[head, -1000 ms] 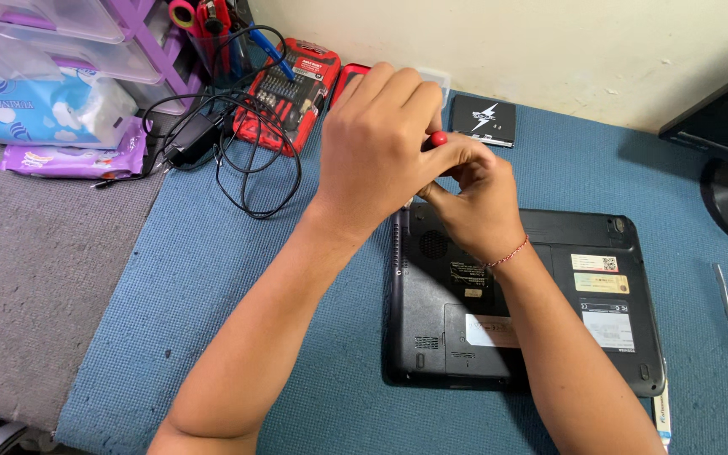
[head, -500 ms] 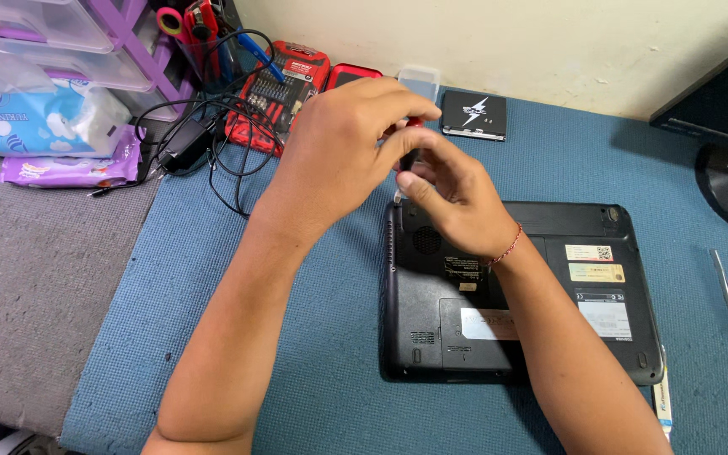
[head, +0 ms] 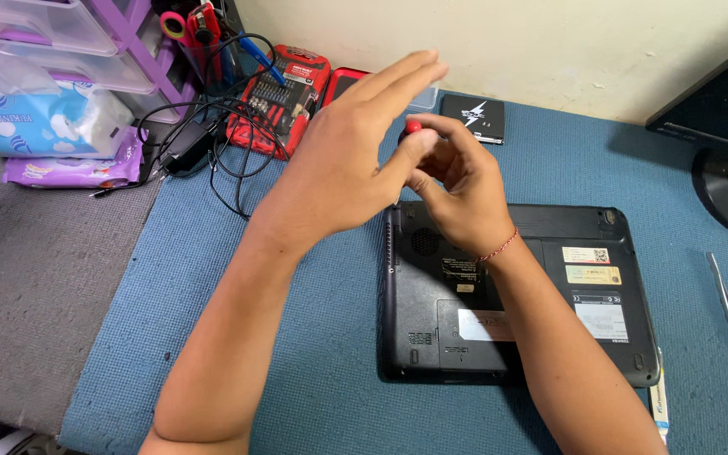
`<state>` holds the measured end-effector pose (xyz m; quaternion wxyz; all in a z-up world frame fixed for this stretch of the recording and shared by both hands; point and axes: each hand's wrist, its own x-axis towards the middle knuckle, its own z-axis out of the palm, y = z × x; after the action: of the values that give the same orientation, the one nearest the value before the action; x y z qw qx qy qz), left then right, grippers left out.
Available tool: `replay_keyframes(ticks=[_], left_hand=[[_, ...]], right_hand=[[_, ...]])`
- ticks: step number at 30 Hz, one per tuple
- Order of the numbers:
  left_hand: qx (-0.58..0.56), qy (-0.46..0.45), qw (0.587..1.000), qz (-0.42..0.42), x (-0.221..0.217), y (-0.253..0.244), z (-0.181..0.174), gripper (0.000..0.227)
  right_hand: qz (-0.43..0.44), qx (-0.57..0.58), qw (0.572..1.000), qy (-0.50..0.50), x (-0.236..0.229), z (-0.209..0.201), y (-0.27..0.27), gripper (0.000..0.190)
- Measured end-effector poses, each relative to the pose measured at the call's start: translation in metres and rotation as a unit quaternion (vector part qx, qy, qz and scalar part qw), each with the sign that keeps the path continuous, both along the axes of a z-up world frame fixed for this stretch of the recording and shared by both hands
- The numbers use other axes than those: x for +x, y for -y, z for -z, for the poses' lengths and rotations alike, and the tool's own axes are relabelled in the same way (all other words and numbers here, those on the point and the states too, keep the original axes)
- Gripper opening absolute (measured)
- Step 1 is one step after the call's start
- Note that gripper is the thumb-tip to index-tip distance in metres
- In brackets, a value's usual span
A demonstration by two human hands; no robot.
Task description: The person uses a screwdriver to remove screws from the bottom of a laptop. They then use tweezers to pick up a small screw and place it on the table. The person continues to remove screws from the laptop.
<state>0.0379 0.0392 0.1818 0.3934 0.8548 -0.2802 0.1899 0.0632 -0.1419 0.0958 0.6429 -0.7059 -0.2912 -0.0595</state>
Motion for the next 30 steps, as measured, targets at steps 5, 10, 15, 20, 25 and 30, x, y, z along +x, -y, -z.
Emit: replay_keyframes(ticks=[5,10,15,20,25,30], left_hand=[[0.007,0.028,0.997,0.078,-0.003,-0.008,-0.007,0.034],[0.010,0.082,0.996,0.012,0.005,-0.005,0.003,0.008],[0.035,0.091,0.989,-0.112,0.006,0.004,0.013,0.025],[0.074,0.146,0.973,-0.165,0.009,0.011,0.022,0.055],[0.035,0.066,0.997,-0.023,-0.002,0.005,0.000,0.027],[0.018,0.055,0.997,0.059,0.004,-0.002,0.004,0.029]], right_hand=[[-0.113,0.017,0.993,-0.040,0.000,-0.008,0.005,0.038],[-0.077,-0.049,0.996,0.008,-0.003,-0.005,0.001,0.056],[0.000,-0.090,0.990,0.109,0.000,0.000,-0.002,0.041],[0.005,-0.067,0.997,0.047,0.007,0.022,0.000,0.044],[-0.021,-0.020,0.999,0.023,0.001,0.008,-0.003,0.041],[-0.051,-0.013,0.998,-0.019,0.000,0.008,-0.001,0.054]])
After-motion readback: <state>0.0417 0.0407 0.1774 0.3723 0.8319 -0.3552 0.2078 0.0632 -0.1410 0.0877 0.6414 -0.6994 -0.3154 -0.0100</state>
